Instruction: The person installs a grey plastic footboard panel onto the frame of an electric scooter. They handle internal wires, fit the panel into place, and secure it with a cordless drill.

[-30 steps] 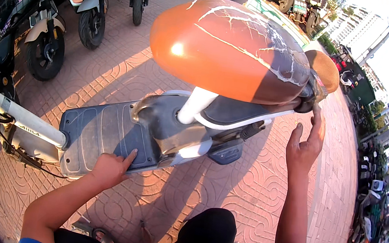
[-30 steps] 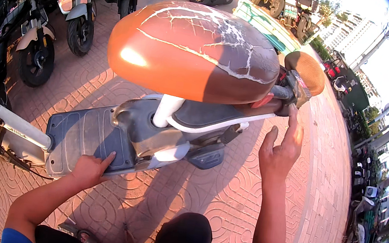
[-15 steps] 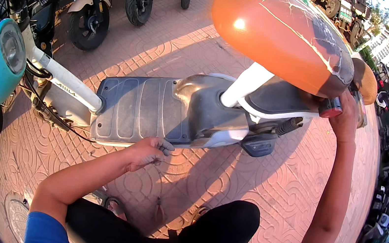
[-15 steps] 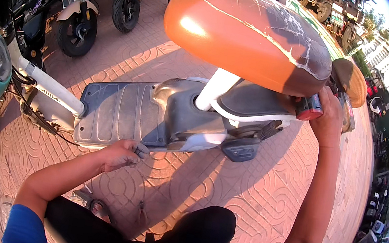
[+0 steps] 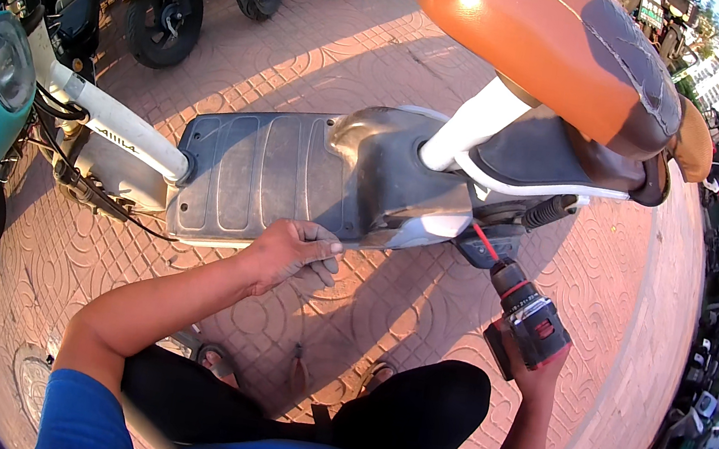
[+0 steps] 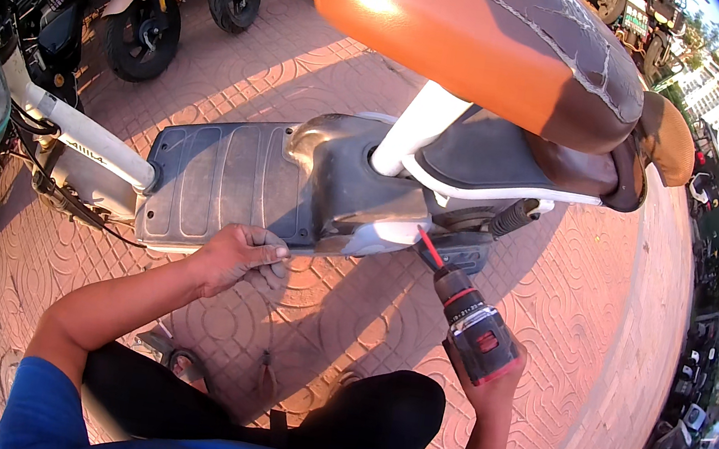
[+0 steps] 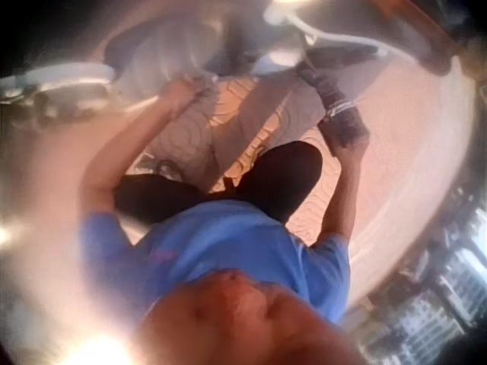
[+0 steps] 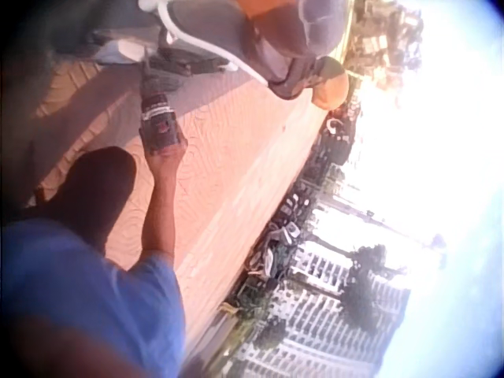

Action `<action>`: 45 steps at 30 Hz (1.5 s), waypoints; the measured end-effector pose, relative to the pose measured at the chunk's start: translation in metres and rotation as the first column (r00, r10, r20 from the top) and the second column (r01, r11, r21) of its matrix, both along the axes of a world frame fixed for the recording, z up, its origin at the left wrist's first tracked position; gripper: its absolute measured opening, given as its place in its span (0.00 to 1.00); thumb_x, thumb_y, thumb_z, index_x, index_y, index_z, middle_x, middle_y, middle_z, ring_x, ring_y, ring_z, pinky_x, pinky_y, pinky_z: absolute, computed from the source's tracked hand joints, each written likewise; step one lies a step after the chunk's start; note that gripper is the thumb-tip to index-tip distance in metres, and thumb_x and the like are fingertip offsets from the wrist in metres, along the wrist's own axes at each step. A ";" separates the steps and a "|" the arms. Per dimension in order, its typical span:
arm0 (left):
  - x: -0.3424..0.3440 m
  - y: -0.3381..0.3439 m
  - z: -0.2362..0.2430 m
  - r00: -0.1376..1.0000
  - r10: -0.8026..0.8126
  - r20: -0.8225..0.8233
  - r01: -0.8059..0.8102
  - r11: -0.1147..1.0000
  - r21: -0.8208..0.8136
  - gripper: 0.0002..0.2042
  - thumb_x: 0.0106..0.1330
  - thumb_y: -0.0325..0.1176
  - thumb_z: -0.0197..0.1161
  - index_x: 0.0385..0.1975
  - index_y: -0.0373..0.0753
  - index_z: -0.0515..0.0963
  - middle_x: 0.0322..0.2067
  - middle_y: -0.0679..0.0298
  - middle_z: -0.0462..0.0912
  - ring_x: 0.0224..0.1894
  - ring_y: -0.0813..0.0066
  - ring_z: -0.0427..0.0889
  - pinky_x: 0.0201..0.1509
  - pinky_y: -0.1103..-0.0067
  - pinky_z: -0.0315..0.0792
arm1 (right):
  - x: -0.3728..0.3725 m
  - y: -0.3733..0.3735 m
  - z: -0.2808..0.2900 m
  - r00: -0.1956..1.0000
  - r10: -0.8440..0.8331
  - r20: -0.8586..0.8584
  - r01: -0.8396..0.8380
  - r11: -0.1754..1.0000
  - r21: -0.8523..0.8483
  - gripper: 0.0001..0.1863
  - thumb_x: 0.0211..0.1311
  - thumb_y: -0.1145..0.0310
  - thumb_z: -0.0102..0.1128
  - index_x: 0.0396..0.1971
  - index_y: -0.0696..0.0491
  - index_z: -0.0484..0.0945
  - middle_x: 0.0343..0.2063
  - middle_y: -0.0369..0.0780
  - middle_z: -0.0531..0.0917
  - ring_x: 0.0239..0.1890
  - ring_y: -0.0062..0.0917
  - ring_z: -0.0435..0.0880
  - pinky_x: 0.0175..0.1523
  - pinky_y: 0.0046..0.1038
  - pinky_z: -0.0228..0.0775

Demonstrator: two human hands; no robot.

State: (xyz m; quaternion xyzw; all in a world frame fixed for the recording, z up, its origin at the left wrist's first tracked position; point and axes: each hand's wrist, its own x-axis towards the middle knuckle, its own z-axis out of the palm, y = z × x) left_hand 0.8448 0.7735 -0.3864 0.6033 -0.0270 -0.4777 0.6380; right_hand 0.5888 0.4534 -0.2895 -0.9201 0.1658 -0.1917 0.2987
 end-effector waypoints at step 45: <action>0.027 0.011 0.010 0.930 0.175 -0.323 -0.325 0.803 -0.500 0.12 0.77 0.35 0.64 0.54 0.37 0.79 0.47 0.54 0.88 0.49 0.62 0.90 0.53 0.71 0.87 | 0.099 0.074 -0.033 0.946 0.322 -0.028 -0.230 0.733 0.641 0.29 0.50 0.69 0.84 0.51 0.55 0.78 0.41 0.36 0.85 0.43 0.25 0.85 0.51 0.30 0.79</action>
